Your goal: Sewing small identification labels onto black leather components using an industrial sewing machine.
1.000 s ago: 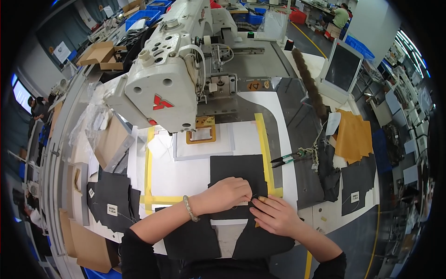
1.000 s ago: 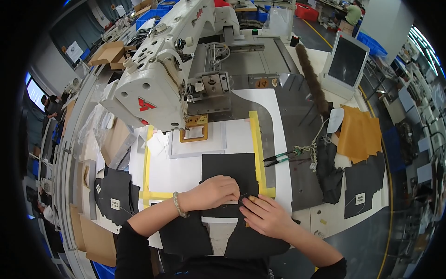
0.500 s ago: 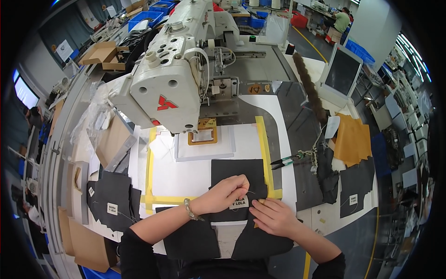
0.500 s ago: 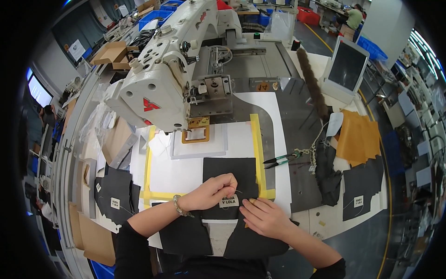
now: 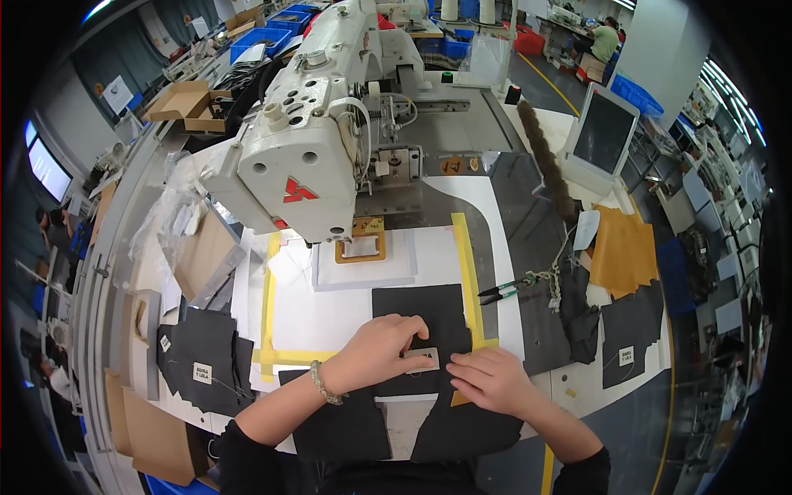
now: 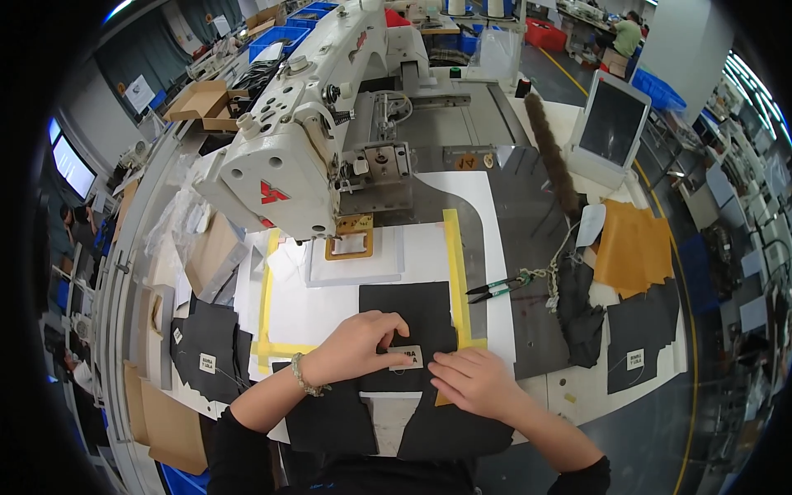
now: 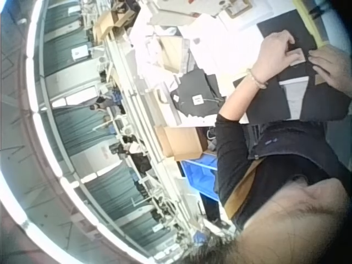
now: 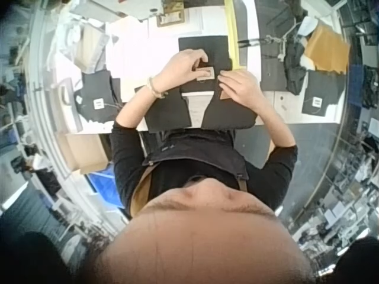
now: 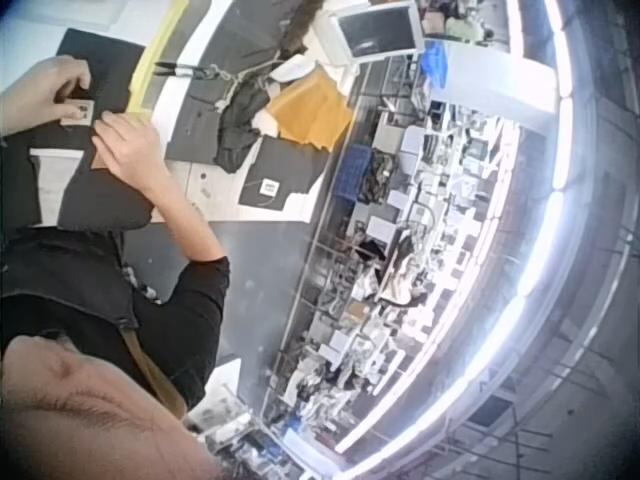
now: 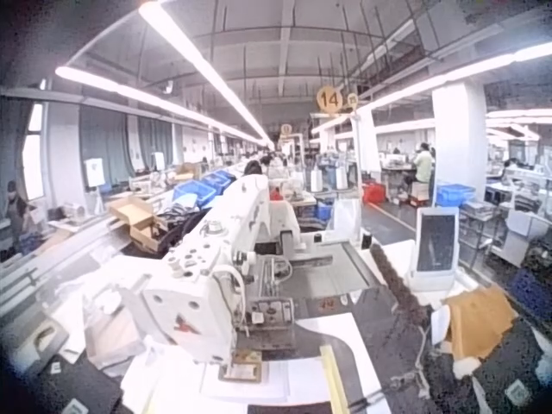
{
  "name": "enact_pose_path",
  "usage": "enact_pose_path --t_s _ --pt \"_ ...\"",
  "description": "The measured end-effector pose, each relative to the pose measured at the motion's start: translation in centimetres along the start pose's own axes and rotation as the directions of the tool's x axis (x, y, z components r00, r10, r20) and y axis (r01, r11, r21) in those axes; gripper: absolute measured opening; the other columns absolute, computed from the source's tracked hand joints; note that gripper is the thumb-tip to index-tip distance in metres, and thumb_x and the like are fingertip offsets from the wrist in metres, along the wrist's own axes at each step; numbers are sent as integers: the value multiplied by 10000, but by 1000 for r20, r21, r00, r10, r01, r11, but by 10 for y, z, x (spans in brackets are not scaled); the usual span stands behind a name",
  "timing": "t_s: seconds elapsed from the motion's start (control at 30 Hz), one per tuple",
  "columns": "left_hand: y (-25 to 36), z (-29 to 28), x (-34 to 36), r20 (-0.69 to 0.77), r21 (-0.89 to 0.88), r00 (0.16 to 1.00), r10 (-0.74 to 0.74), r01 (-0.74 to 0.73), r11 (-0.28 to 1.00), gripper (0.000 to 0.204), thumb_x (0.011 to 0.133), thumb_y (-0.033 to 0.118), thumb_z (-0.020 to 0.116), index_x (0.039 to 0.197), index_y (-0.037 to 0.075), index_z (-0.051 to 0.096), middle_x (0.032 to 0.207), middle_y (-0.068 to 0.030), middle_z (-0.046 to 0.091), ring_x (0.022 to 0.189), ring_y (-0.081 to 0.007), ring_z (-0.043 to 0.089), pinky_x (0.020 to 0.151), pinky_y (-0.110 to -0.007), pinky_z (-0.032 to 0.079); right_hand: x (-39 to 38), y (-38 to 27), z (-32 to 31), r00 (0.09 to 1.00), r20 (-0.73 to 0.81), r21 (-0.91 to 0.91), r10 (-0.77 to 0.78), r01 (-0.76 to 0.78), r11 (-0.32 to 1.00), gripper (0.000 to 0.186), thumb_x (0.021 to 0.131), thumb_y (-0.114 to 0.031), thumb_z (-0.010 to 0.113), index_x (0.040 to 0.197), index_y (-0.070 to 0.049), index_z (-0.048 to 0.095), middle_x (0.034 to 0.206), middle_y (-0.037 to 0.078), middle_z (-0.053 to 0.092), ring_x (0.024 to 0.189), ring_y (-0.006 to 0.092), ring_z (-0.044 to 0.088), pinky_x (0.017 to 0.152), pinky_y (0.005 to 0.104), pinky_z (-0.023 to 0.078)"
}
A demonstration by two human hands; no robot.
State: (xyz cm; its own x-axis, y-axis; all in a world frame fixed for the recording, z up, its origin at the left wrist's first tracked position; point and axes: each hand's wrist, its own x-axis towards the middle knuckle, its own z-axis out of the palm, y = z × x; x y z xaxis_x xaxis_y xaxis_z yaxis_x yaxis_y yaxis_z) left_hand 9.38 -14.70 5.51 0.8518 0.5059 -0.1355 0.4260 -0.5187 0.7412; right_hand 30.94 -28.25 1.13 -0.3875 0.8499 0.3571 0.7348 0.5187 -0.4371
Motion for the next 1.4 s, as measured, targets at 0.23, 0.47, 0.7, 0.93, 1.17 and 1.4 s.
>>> enact_pose_path --t_s 0.23,0.47,0.7,0.93,1.17,1.4 --pt "-22 -3 -10 98 216 983 156 -174 961 485 652 160 825 1031 70 536 1008 -77 524 998 -261 524 829 -360 435 29 5 -2 993 -66 -154 -101 90 984 255 782 -161 721 1011 -59 672 1117 71 642 989 218 610 834 330 488" --pt "-27 -2 -1 66 -48 994 85 -81 995 389 738 98 751 1032 66 498 867 -80 545 855 -262 559 780 -369 429 40 -19 22 989 -33 -172 -147 140 975 293 774 -294 737 907 -58 625 926 49 581 834 192 574 714 308 439" --pt "-44 7 1 -39 -232 997 73 -80 969 213 879 51 598 1058 29 485 826 -151 599 752 -333 597 687 -392 466 58 -27 32 999 -24 -314 -35 26 949 254 747 -247 752 828 -75 583 780 40 499 695 187 535 623 310 412" --pt "-35 -1 -2 58 -184 996 63 -51 982 316 815 60 663 1081 43 493 802 -114 579 756 -296 597 696 -376 471 45 -14 32 933 -210 206 292 -250 946 201 784 -7 659 962 -18 568 711 68 546 575 176 524 533 285 405" --pt "-44 7 -2 6 73 961 278 -277 958 439 822 100 670 1245 139 557 811 -67 520 755 -227 556 680 -355 455 38 -18 3 776 67 561 628 -549 619 261 830 42 606 1085 -13 597 650 -48 494 566 -10 406 493 191 314" --pt "-30 24 -2 -59 452 967 247 -195 871 440 893 189 588 1323 281 568 872 -59 532 783 -215 580 692 -349 442 36 -30 -1 785 110 431 610 -591 682 88 854 -40 624 938 -32 602 636 41 563 522 95 509 511 262 406"
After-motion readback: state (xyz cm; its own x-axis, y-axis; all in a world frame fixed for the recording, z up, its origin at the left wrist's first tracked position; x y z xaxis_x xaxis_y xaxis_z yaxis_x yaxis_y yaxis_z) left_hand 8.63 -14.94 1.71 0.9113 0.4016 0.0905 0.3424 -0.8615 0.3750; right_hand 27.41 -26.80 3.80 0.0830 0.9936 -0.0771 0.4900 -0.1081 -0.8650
